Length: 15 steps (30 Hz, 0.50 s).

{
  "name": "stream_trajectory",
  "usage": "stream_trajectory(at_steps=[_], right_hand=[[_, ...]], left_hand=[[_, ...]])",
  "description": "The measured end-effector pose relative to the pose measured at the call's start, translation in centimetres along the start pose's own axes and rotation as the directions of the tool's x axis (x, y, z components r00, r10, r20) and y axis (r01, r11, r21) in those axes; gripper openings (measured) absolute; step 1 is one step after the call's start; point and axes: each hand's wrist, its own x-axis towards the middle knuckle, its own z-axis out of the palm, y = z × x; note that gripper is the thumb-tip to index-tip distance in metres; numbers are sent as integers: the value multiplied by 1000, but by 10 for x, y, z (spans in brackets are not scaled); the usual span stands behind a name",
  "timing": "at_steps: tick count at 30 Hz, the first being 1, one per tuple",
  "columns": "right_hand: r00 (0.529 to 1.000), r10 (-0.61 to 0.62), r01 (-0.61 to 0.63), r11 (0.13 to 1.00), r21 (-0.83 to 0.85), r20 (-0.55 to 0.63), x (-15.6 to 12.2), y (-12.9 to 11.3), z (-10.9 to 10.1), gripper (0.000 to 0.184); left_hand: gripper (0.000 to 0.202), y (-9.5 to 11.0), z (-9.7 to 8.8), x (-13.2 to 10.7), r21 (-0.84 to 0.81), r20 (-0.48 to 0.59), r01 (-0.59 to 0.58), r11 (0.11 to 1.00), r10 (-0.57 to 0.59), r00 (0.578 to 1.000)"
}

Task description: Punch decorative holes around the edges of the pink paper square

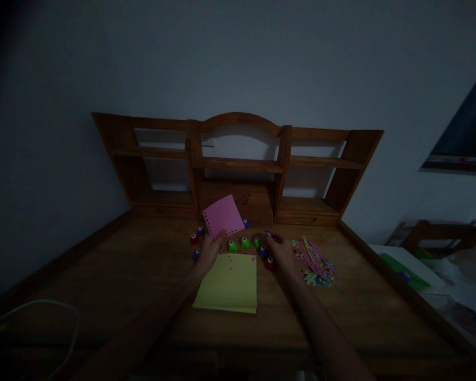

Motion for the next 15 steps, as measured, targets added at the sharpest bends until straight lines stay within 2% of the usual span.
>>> stream_trajectory(at_steps=[5,11,15], right_hand=[[1000,21,-21,999,24,2,6,4,-4,46],[1000,-9,7,998,63,28,11,11,-9,40],[1000,22,-24,987,159,15,13,10,-7,33]], left_hand=[[37,-3,0,0,-7,-2,0,1000,0,1000],[39,-7,0,3,-30,6,-46,998,47,999],[41,-7,-1,3,-15,6,-50,999,50,999]])
